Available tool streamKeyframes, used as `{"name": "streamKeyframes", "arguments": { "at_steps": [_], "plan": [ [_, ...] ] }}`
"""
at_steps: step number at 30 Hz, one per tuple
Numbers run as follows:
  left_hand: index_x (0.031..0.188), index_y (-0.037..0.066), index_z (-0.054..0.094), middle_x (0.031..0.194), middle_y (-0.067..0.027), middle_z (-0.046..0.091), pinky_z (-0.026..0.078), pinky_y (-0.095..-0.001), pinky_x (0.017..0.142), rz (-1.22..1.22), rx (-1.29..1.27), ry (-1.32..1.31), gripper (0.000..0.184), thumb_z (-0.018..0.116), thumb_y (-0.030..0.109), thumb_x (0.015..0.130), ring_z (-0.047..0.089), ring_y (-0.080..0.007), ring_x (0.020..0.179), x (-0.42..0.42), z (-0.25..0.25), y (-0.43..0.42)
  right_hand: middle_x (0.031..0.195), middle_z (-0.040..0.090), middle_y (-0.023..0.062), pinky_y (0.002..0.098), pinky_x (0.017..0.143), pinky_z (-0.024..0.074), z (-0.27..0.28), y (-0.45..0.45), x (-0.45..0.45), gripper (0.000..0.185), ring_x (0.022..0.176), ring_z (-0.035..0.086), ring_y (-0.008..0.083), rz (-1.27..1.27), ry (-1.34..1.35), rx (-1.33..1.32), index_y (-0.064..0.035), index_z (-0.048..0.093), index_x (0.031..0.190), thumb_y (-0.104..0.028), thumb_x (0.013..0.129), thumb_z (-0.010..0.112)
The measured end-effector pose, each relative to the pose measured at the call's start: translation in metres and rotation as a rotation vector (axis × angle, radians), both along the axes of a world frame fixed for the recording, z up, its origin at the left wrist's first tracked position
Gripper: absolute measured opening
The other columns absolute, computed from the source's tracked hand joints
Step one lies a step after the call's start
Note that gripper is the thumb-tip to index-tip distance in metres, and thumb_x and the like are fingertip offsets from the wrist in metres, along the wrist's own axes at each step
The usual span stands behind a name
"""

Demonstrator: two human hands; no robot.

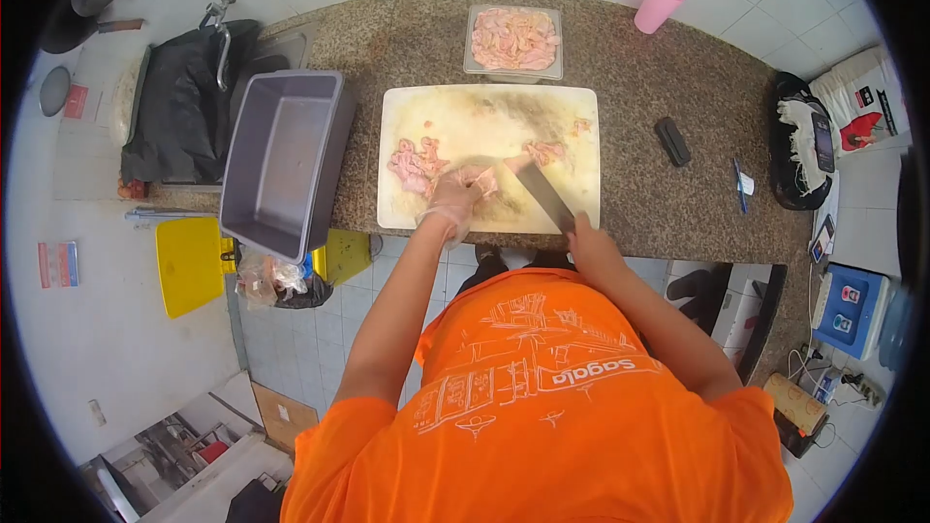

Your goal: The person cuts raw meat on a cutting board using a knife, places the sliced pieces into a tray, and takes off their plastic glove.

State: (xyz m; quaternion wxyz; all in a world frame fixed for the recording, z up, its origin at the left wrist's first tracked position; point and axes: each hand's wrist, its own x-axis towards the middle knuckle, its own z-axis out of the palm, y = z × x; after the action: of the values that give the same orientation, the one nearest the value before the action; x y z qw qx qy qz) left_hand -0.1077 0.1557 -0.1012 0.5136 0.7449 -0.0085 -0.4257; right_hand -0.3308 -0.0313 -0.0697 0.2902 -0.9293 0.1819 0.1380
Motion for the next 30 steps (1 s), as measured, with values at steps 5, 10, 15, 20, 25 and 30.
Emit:
{"name": "streamKeyframes", "arguments": {
  "at_steps": [5, 10, 15, 20, 25, 30],
  "plan": [
    [0.139, 0.002, 0.064, 0.126, -0.0070, 0.073, 0.058, -0.0249, 0.084, -0.013, -0.207, 0.060, 0.043, 0.070, -0.002, 0.097, 0.069, -0.0111, 0.102, -0.008, 0.005, -0.006, 0.083, 0.068, 0.0346, 0.0640, 0.069, 0.0529, 0.043, -0.029, -0.010, 0.029, 0.080, 0.068, 0.0554, -0.019, -0.066, 0.053, -0.0009, 0.047, 0.117, -0.020, 0.102, 0.062],
    [0.138, 0.001, 0.063, 0.123, -0.0124, 0.074, 0.058, -0.0294, 0.087, -0.145, -0.104, -0.328, 0.053, 0.079, 0.001, 0.088, 0.071, -0.0167, 0.103, -0.015, 0.024, -0.036, 0.084, 0.070, 0.0322, 0.0624, 0.070, 0.0528, -0.033, -0.066, -0.004, 0.027, 0.082, 0.067, 0.0568, -0.276, -0.131, -0.018, 0.0016, 0.049, 0.112, -0.020, 0.102, 0.062],
    [0.132, 0.001, 0.066, 0.114, -0.0161, 0.075, 0.059, -0.0348, 0.087, -0.270, 0.083, -0.746, 0.058, 0.087, 0.010, 0.079, 0.073, -0.0215, 0.099, -0.028, -0.014, -0.049, 0.094, 0.071, 0.0292, 0.0591, 0.078, 0.0538, -0.067, -0.045, 0.011, 0.030, 0.089, 0.069, 0.0511, -0.109, -0.024, 0.203, -0.0015, 0.053, 0.118, -0.029, 0.107, 0.054],
    [0.117, 0.004, 0.075, 0.097, -0.0147, 0.074, 0.058, -0.0412, 0.079, -0.093, 0.117, -0.680, 0.042, 0.086, 0.023, 0.081, 0.072, -0.0291, 0.086, -0.036, -0.041, -0.048, 0.111, 0.071, 0.0309, 0.0570, 0.090, 0.0520, -0.057, -0.046, 0.021, 0.042, 0.105, 0.069, 0.0477, -0.044, 0.131, 0.396, -0.0015, 0.053, 0.133, -0.036, 0.109, 0.050],
    [0.123, 0.003, 0.073, 0.104, -0.0147, 0.076, 0.057, -0.0371, 0.084, -0.059, 0.036, -0.766, 0.043, 0.082, 0.020, 0.085, 0.073, -0.0255, 0.090, 0.014, 0.043, -0.088, 0.111, 0.071, 0.0309, 0.0516, 0.088, 0.0534, -0.030, -0.074, 0.063, 0.038, 0.103, 0.070, 0.0472, -0.099, -0.159, 0.399, 0.0007, 0.056, 0.129, -0.029, 0.105, 0.058],
    [0.131, 0.003, 0.071, 0.109, -0.0146, 0.077, 0.055, -0.0334, 0.091, -0.062, -0.197, -0.689, 0.042, 0.073, 0.010, 0.090, 0.072, -0.0198, 0.099, 0.129, 0.072, -0.146, 0.103, 0.073, 0.0305, 0.0577, 0.083, 0.0550, 0.072, -0.117, 0.175, 0.036, 0.098, 0.070, 0.0511, -0.112, -0.280, 0.123, -0.0020, 0.053, 0.133, -0.022, 0.103, 0.060]
  ]
}}
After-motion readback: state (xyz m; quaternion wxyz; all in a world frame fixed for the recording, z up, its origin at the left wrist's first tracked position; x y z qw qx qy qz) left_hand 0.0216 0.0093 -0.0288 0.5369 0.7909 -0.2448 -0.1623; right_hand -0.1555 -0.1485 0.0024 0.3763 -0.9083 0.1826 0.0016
